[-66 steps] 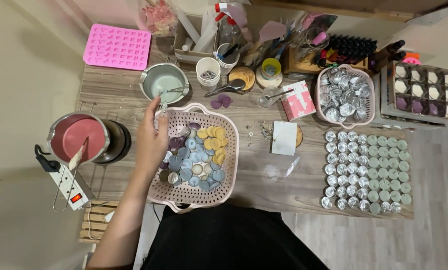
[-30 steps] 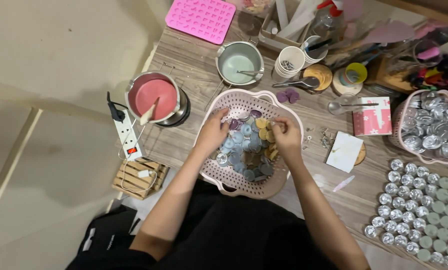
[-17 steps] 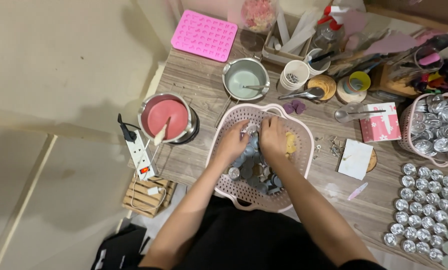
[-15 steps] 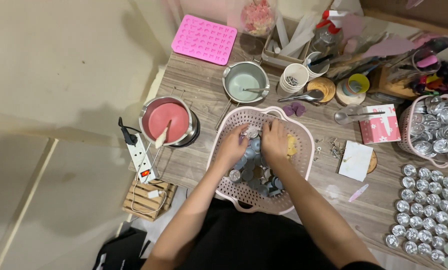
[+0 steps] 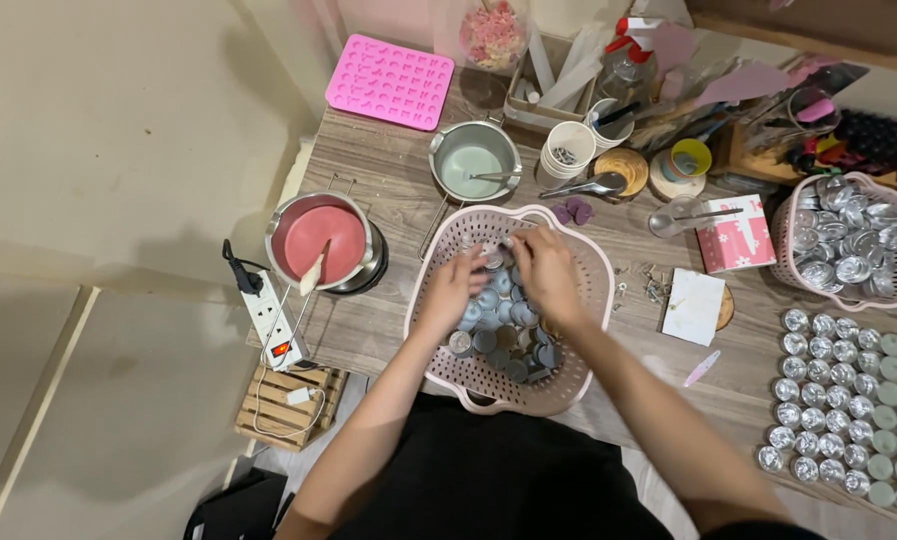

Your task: The recorder sorts through a pink basket of various small candle tins and wax components on a workshop table.

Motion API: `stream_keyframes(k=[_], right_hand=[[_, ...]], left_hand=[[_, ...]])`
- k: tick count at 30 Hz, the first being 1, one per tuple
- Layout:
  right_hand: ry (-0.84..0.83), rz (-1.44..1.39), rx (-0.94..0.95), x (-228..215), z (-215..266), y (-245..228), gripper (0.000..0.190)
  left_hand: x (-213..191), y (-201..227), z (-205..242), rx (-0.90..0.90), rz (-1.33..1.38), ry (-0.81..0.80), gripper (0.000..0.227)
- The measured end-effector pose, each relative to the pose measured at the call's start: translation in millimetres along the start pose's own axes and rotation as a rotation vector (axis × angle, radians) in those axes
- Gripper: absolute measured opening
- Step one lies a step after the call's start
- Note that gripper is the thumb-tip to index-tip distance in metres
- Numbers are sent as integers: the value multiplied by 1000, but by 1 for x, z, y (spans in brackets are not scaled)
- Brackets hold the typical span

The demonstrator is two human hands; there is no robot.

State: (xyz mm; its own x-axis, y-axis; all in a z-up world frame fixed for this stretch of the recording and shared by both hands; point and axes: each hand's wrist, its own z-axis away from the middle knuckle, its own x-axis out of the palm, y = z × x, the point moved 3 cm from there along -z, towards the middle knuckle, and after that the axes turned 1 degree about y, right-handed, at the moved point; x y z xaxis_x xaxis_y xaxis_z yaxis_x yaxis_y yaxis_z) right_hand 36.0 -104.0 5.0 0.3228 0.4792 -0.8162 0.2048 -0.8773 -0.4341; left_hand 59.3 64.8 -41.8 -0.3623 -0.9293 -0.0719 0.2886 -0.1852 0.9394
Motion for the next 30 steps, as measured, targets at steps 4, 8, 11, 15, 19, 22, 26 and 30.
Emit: stream_keyframes(k=[4,8,11,15,19,22,26,30], right_hand=[[-118,-443,591,-11,18,-25,23],[-7,-492,618,-11,41,-29,23],[83,-535,657,-11,46,-25,23],[137,-581,783,-24,46,-19,20],[286,-547,710,-37,44,-31,25],[301,-505,681,-41,43,-34,28],[315,-611,566,-52,48,-43,25],[337,-291,325,-67,43,-57,29]], left_hand=[[10,20,11,-205,363,-153,53],[24,-1,7,-230,371,-256,58],[30,14,14,-292,325,-288,62],[39,32,29,-342,421,-317,63],[47,49,44,-237,528,-398,65],[45,50,47,-220,723,-405,59],[38,56,48,-216,842,-387,55],[39,42,43,-138,856,-371,50]])
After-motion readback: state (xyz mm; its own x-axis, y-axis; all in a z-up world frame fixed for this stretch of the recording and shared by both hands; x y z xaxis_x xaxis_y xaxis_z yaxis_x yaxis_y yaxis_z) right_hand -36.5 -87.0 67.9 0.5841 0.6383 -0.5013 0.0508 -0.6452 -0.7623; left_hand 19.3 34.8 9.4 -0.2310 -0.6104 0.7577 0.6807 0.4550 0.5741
